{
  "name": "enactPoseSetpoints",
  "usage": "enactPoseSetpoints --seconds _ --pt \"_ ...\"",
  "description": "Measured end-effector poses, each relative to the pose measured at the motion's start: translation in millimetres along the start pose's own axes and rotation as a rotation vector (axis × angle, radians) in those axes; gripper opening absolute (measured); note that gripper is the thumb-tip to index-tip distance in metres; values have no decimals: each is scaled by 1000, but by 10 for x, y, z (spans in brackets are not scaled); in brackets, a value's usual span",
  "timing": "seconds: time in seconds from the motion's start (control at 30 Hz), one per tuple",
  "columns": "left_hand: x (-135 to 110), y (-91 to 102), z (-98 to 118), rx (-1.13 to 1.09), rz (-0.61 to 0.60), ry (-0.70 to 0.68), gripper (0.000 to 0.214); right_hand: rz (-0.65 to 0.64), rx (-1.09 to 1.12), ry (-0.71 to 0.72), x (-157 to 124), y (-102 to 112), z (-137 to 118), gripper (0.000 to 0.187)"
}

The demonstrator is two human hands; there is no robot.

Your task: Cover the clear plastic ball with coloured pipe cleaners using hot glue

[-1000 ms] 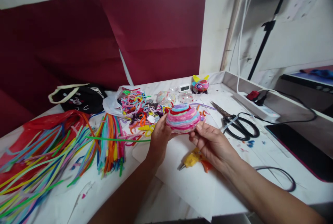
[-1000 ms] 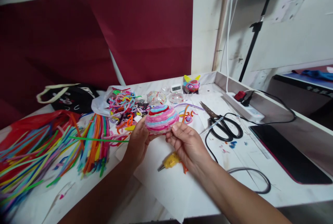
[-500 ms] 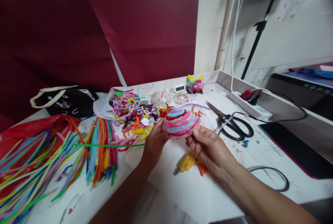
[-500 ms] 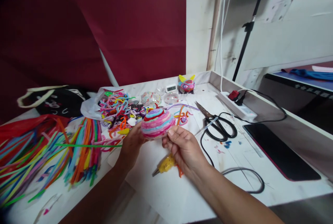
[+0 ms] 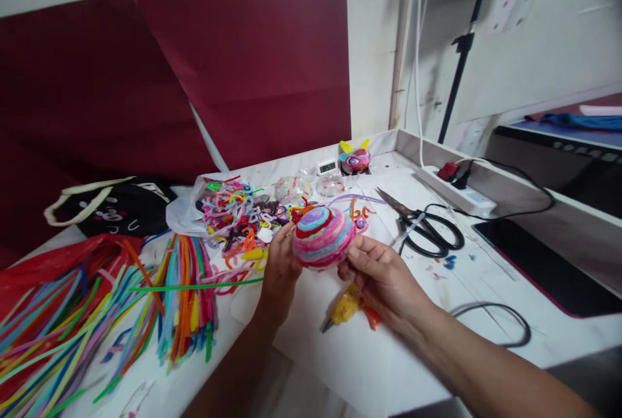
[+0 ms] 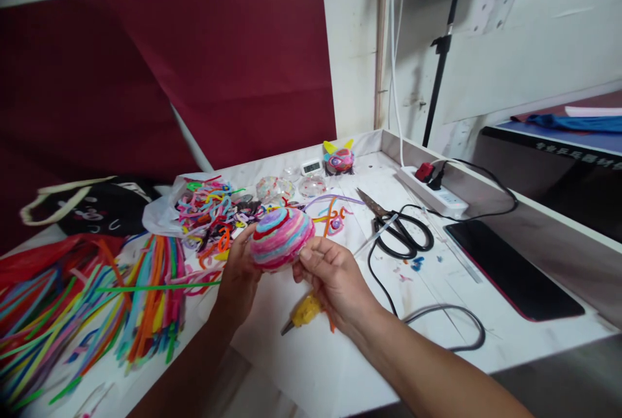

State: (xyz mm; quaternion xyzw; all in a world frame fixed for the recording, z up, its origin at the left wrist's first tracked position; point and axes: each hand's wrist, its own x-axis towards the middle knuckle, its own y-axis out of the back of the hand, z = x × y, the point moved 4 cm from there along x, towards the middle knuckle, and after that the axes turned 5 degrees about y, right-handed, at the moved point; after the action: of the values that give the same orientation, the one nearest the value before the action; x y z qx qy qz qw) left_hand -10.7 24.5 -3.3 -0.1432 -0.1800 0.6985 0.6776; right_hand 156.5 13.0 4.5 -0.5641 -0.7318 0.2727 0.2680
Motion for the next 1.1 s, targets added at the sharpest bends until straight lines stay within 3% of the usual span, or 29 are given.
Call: enactPoseSetpoints --seconds 0.17,0.3,0.43,0.6,0.8,1.0,1.1 --pt "-76 -71 133 264 -167 -227 82 -69 -338 118 -41 -16 -25 26" --pt "-123 -49 160 557 -197 -362 104 -146 -497 155 -102 -71 2 26" --pt "-103 -18 151 756 -227 -414 119 -232 -567 125 -154 -101 63 26" --pt "-88 6 123 776 -230 -364 108 -260 -652 121 -155 -89 90 24" --pt "-96 -5 65 591 -221 -211 103 -341 -790 201 -154 -145 3 24" --pt "-51 34 -38 99 -169 5 91 -210 -903 311 -226 -89 -240 28" --pt "-37 54 -94 -82 -146 156 84 -257 -1016 468 -339 -141 -403 17"
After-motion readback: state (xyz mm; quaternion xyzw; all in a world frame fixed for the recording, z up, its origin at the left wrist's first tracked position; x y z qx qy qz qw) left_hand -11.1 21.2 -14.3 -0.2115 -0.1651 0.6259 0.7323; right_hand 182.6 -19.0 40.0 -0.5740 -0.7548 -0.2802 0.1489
